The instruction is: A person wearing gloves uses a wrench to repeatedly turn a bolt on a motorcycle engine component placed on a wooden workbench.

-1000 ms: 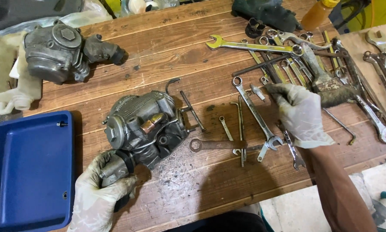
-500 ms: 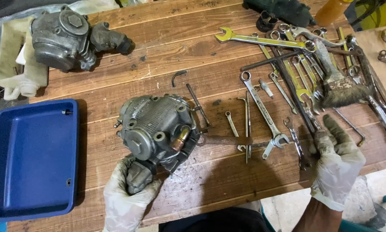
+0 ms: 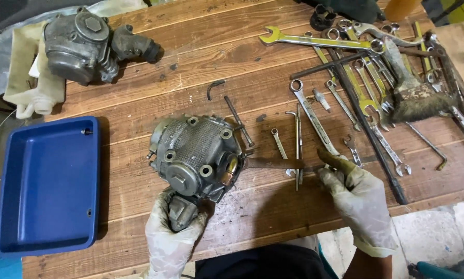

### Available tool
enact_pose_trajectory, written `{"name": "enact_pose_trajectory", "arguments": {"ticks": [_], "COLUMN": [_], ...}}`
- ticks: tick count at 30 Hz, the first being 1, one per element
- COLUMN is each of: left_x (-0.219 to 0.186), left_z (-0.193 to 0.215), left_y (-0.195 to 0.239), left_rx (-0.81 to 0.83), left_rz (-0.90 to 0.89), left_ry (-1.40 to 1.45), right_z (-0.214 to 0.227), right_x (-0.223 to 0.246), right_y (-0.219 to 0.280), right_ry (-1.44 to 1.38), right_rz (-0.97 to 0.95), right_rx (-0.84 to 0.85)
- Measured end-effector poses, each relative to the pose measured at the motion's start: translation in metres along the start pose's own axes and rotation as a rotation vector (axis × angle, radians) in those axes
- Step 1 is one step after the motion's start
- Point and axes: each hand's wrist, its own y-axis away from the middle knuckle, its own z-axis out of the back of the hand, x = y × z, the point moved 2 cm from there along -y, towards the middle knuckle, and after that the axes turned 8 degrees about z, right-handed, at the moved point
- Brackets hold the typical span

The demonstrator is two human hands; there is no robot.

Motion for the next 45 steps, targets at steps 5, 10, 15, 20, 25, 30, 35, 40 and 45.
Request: {"name": "enact_pose_trajectory", "arguments": {"ticks": [5,10,15,20,25,30,35,40,45], "left_x": [0.012,0.022,0.037,0.035,0.007,-0.004,0.013,-0.008,0.002], "left_z": [-0.010,-0.005,-0.002,-0.005,-0.014,-0.025,-0.018,-0.019,-0.018], "left_y": [-0.004,-0.003,-0.006,-0.005,0.006,0.010,0.002,0.009,0.009], "left_rx": [-0.011,-0.056,-0.038,-0.036,-0.046,-0.125,-0.224,-0.136,-0.042], "left_rz": [0.136,-0.024,-0.030,-0.092,-0.045,-0.143,-0.349,-0.344,-0.381], "left_ry": [0.115,-0.025,0.057,0.028,0.058,0.002,-0.334,-0.254,-0.146], "right_z": [-0.011,-0.071,-0.114,-0.125,-0.129,-0.129,-0.123,-0.114,-0.085], "right_x": [-0.040,-0.016,-0.020,-0.027,-0.025,-0.003,-0.012,-0.017,-0.024], "right_y": [-0.002,0.024,0.031,0.024,0.014,0.007,0.001,0.000,0.004], "right_ry": [0.250,0.268,0.221,0.141,0.222,0.102,0.112,0.075,-0.040], "right_rz": [0.389,0.828,1.219,0.904,0.843,0.746,0.828,0.690,0.575], "right_rx": [0.094,0.177,0.181,0.166,0.235,0.324,0.371,0.480,0.474]}}
